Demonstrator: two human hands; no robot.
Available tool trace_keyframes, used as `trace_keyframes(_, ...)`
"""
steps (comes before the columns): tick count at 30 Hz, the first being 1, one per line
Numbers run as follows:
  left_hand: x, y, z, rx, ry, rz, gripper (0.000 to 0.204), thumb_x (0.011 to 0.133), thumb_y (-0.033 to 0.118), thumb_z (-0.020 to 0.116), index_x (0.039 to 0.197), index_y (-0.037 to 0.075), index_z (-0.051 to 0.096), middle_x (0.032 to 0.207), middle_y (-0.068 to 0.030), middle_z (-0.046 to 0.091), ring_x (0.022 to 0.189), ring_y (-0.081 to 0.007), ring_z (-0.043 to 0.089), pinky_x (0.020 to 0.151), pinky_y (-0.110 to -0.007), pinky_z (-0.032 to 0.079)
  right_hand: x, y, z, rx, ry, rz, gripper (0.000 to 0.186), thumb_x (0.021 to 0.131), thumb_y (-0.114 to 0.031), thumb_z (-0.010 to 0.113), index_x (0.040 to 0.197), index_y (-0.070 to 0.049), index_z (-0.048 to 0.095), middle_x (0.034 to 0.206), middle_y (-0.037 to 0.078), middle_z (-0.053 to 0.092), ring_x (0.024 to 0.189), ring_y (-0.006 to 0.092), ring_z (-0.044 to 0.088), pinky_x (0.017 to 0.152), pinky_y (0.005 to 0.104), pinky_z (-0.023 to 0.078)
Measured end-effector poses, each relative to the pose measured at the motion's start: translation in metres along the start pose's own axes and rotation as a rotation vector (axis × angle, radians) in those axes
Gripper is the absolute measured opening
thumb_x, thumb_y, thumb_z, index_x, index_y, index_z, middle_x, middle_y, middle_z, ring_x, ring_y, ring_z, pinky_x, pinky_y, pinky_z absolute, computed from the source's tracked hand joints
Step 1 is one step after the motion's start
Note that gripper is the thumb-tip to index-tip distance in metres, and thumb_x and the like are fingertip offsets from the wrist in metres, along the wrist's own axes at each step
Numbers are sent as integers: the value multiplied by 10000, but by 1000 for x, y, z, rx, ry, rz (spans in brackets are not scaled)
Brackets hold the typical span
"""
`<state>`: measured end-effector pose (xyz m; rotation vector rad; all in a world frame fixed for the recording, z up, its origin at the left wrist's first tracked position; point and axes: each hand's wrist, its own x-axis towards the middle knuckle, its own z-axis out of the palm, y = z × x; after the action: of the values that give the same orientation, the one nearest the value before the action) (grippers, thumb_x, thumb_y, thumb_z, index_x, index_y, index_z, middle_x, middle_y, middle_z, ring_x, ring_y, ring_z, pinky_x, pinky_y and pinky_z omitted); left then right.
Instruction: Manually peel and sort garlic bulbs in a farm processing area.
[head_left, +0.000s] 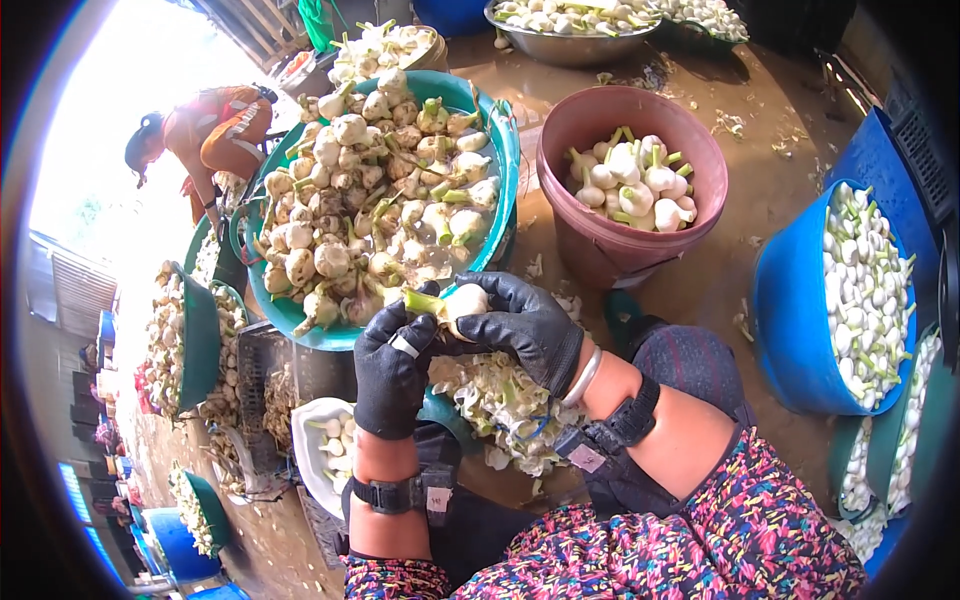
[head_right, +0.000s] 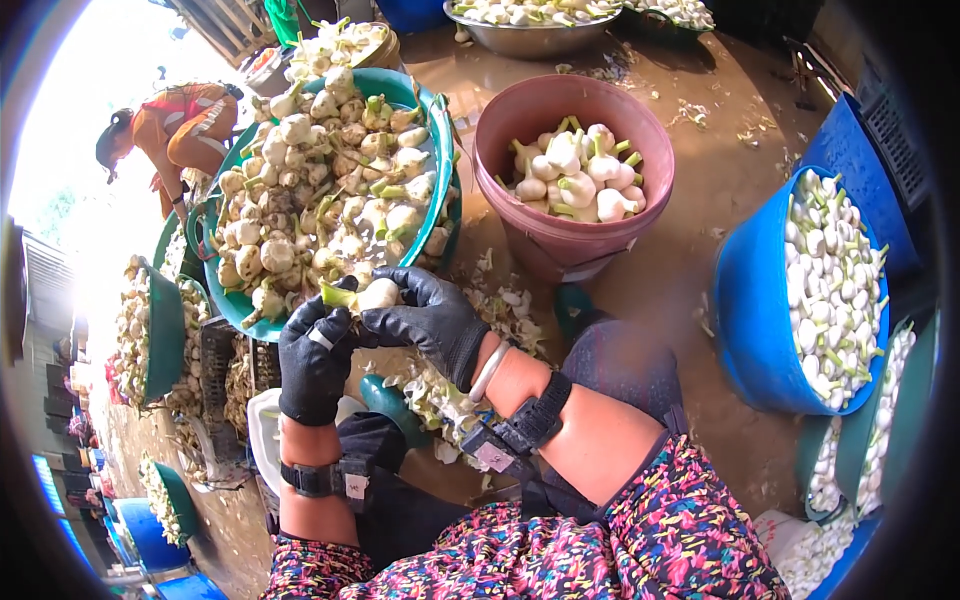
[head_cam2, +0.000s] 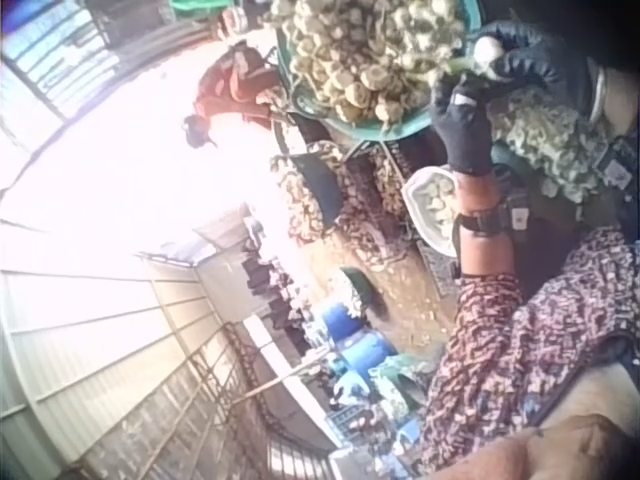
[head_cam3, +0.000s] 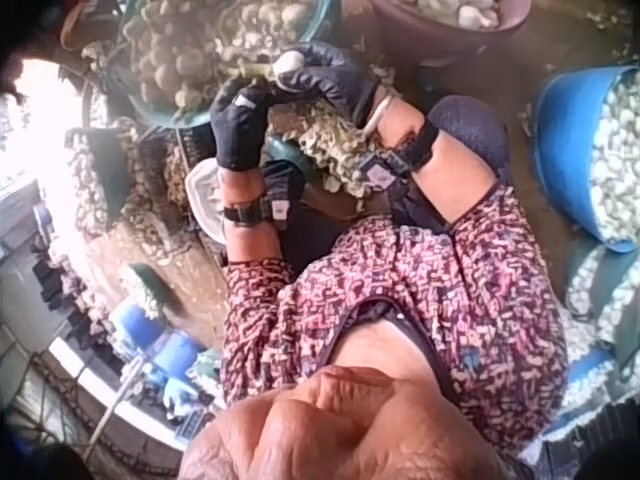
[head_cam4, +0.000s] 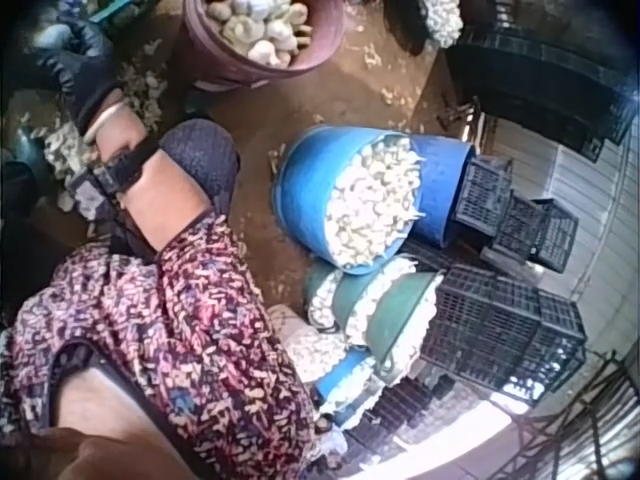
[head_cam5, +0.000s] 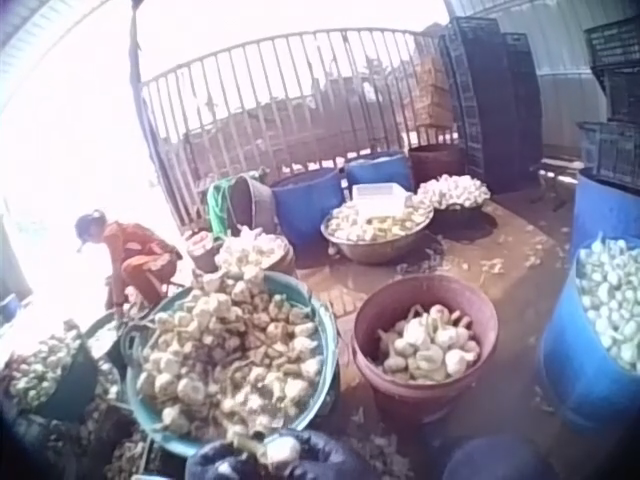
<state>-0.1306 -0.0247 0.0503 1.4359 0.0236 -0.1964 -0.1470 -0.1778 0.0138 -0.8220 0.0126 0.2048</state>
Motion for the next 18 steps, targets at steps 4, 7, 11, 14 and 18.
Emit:
trace_keyframes(4, 0, -2, -9, 72, -80, 88, 167, 856, 59, 541, 964, -54, 599, 791, -54, 614, 674, -136, 597, 583, -248, 484, -3, -2, 1, 6, -24, -12, 471, 778, -19, 670, 1205, 13, 472, 1060, 86, 582, 921, 145, 591, 811, 279, 514)
trace_keyframes(7, 2, 1, -9, 37, -88, -11, 282, 839, 43, 555, 1098, -68, 559, 883, -118, 640, 718, -164, 620, 678, -267, 506, -4, -3, 0, -40, -21, -128, 444, 784, -38, 673, 1184, 15, 487, 1035, 77, 591, 910, 145, 594, 798, 283, 516)
trace_keyframes(11, 3, -5, -5, -90, -134, -77, 285, 819, 33, 586, 1088, -57, 578, 869, -86, 646, 711, -136, 612, 659, -251, 495, -5, -8, -4, -35, -19, 39, 378, 834, -164, 643, 1163, -26, 517, 993, 55, 607, 823, 123, 607, 696, 270, 525)
trace_keyframes(14, 4, -10, -12, 84, -150, -18, 279, 798, 17, 579, 1067, -52, 596, 863, -79, 648, 709, -128, 605, 655, -242, 485, -7, -13, -7, 124, -6, 254, 344, 877, -255, 579, 1156, -60, 530, 944, 40, 615, 760, 104, 607, 631, 256, 518)
trace_keyframes(18, 5, -17, -16, 256, -164, 133, 241, 777, 5, 566, 1005, -37, 627, 875, -61, 647, 722, -104, 590, 666, -230, 472, -7, -15, -1, 251, -100, 408, 394, 924, -416, 433, 1139, -104, 542, 815, 32, 626, 641, 120, 607, 518, 234, 491)
